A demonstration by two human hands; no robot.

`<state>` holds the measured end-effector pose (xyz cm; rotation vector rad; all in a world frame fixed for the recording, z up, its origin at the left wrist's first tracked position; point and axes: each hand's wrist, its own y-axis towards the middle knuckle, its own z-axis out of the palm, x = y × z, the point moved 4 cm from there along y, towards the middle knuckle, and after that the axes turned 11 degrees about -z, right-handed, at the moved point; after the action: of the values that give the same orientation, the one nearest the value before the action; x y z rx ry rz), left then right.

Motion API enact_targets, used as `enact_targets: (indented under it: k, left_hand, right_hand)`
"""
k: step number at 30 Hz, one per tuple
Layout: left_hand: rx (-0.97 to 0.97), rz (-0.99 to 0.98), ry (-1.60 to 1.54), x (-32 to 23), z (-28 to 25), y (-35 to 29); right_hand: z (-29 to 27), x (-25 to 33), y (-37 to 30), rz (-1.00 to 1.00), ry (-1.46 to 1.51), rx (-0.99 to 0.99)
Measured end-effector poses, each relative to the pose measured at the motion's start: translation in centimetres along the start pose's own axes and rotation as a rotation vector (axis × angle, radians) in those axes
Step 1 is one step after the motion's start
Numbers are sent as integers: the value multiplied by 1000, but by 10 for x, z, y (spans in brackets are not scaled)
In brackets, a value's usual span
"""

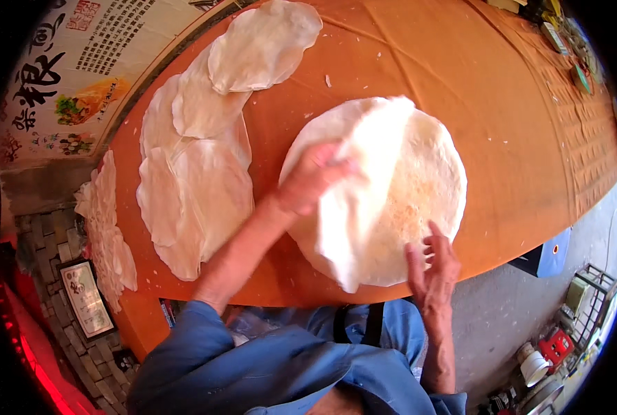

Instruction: The person places a stack of thin dough wrappers onto a table, separates individual sheets from the stack by hand, and lays them across the table surface.

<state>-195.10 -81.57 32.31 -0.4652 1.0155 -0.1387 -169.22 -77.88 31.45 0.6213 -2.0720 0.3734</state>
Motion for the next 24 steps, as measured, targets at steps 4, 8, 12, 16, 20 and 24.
enact_targets:
  k: [4,8,12,16,20,24]
  left_hand:
    - [-55,103,213,-126,-14,-20]
    - [182,244,84,-239,-14,-72]
    - [-200,340,74,-294,-98,-143]
    - [-815,417,152,-202,-199,-167]
    - [-1117,225,151,-58,-268,-175]
    - [-614,118,268,17,-83,-85]
  right_hand:
    - [-16,-35,-3,159,-117,-51]
    - [-24,-41,0,52,-261,-75]
    - [-29,-48,-4,202,-133,-53]
    - [-33,-57,-9,302,142,-171]
    - [-18,-74,-4,519,899,-254]
    - [-8,-59,2,567,875,-169]
